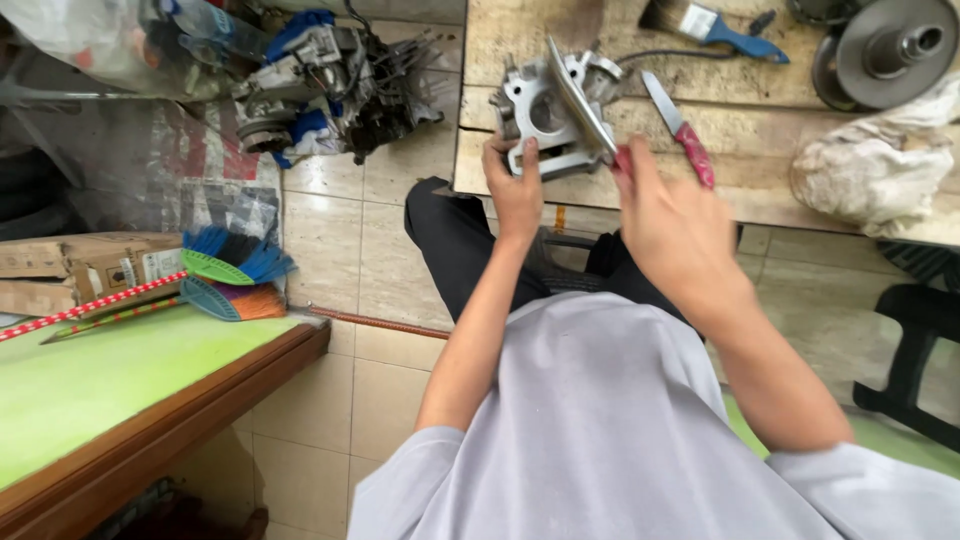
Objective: The person scrubs a metal engine block with a wire brush, focusing on the internal cylinder and crevices. They rotate the part to clean different angles and switch between a wire brush and a knife-like tool to scrape residue from the surface.
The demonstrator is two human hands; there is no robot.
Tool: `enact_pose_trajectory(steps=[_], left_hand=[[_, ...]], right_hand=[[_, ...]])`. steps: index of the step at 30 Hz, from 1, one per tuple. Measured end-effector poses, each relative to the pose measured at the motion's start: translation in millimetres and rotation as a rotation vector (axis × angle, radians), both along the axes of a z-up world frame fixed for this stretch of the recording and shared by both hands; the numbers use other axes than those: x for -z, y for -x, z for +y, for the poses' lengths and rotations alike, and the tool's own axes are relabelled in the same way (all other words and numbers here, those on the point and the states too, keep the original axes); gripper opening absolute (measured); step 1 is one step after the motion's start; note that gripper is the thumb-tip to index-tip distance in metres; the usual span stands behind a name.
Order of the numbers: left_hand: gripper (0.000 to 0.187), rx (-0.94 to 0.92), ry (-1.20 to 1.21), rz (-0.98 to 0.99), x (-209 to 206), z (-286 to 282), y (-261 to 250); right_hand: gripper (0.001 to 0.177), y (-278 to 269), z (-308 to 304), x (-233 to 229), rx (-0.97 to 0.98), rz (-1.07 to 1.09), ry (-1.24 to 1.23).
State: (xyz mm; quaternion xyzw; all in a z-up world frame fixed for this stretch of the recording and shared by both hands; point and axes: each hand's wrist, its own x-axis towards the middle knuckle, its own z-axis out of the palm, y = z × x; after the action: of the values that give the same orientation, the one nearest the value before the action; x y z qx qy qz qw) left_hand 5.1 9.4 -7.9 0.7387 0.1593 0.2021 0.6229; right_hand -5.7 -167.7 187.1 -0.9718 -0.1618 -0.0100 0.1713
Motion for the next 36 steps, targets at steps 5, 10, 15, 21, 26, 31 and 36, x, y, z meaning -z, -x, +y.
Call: enact_pose_trajectory(steps=[5, 10, 15, 21, 26, 31, 36], left_hand=[[0.038, -0.022, 0.049, -0.019, 7, -7, 6], [0.036, -0.027, 0.026, -0.01, -8, -8, 5], [0.034, -0.015, -0.034, -0.016, 11, -5, 7], [0.038, -0.025, 0.032, 0.008, -2, -8, 8], [0.035, -0.04, -0.025, -0.057, 5, -7, 6], [0.036, -0.029, -0.01, -0.027, 2, -8, 6], [0.036, -0.048, -0.049, 0.008, 18, 1, 13]], right_hand=[[0.042, 26, 0, -38, -0.047, 0.239, 0.304], [0.045, 10, 6, 12, -0.065, 0.042, 0.203], [0.048, 26, 4, -37, -0.04, 0.183, 0.238], [0.059, 9, 18, 19, -0.134, 0.024, 0.235], [0.047, 29, 9, -43, -0.084, 0.181, 0.235], [0.046, 20, 10, 34, -0.038, 0.089, 0.213], [0.058, 14, -3, -19, 0.035, 0.166, 0.094]])
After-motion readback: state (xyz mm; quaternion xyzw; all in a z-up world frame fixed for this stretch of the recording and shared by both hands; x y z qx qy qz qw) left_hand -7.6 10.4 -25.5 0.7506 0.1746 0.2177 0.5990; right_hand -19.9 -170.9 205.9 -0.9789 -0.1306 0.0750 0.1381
